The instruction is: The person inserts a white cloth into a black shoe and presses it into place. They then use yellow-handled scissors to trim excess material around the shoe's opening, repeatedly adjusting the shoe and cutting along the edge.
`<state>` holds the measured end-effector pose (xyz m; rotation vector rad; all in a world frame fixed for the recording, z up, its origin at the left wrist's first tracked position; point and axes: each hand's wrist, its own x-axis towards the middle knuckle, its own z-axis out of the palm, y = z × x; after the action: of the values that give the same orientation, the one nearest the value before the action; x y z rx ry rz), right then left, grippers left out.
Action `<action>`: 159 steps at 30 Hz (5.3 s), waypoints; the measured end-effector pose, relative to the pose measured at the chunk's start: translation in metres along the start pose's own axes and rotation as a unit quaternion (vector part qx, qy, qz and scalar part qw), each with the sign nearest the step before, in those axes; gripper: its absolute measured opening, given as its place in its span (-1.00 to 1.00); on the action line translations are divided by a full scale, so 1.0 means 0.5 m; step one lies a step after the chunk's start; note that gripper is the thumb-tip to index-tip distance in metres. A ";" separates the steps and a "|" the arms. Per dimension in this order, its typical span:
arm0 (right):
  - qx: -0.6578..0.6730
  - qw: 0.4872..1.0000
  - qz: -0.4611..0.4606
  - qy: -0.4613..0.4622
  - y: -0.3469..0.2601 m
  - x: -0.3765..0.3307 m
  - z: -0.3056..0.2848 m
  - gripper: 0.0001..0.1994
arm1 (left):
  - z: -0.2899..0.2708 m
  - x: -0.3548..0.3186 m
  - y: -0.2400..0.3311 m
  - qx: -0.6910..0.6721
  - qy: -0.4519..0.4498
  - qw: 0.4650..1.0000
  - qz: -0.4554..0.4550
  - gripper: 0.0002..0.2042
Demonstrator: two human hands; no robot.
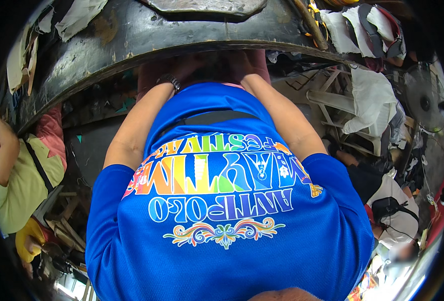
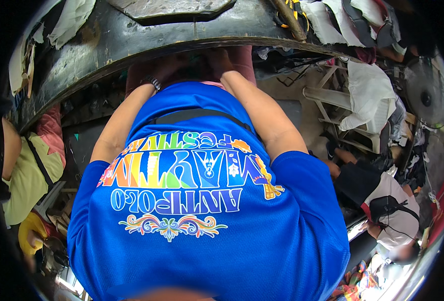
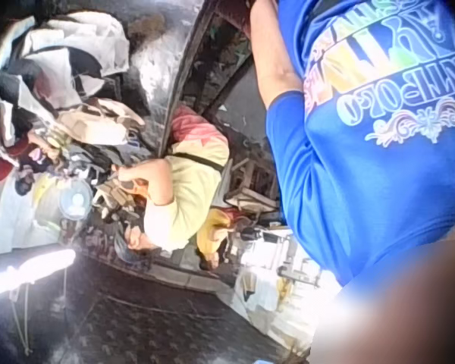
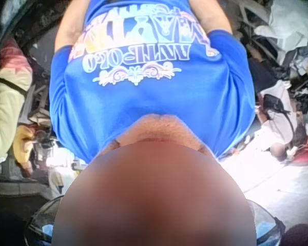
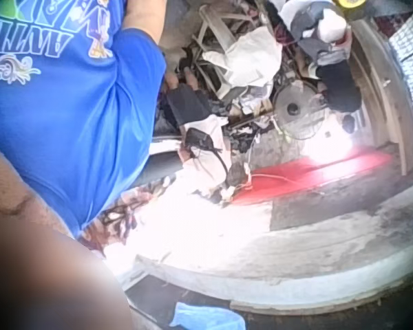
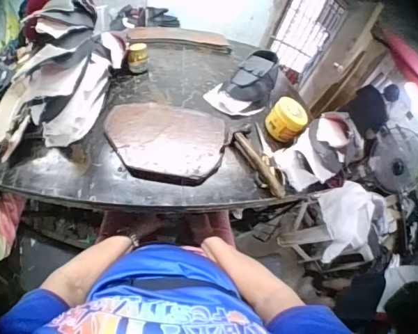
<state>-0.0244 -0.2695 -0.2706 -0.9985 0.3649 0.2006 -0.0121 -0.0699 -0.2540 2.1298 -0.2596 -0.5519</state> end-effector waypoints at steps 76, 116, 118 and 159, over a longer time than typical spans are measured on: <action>-0.393 0.884 0.052 -0.247 -0.056 -0.053 0.094 -0.52 | -0.084 -0.089 0.139 0.154 0.099 0.973 -0.138 -0.49; -0.201 0.937 0.136 -0.252 -0.068 -0.093 0.142 -0.60 | 0.018 -0.030 -0.042 -0.125 -0.014 0.990 -0.065 -0.65; -0.093 0.955 0.208 -0.188 -0.062 -0.093 0.129 -0.62 | 0.019 -0.018 -0.048 0.080 -0.001 0.996 0.051 -0.64; 0.108 0.927 0.336 -0.127 -0.111 -0.122 0.154 -0.64 | 0.052 0.016 -0.088 0.255 0.125 0.959 0.009 -0.68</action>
<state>-0.0463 -0.2337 -0.1661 -0.5882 0.4709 0.8850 -0.0182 -0.0666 -0.3052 2.6639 -0.3025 -0.2092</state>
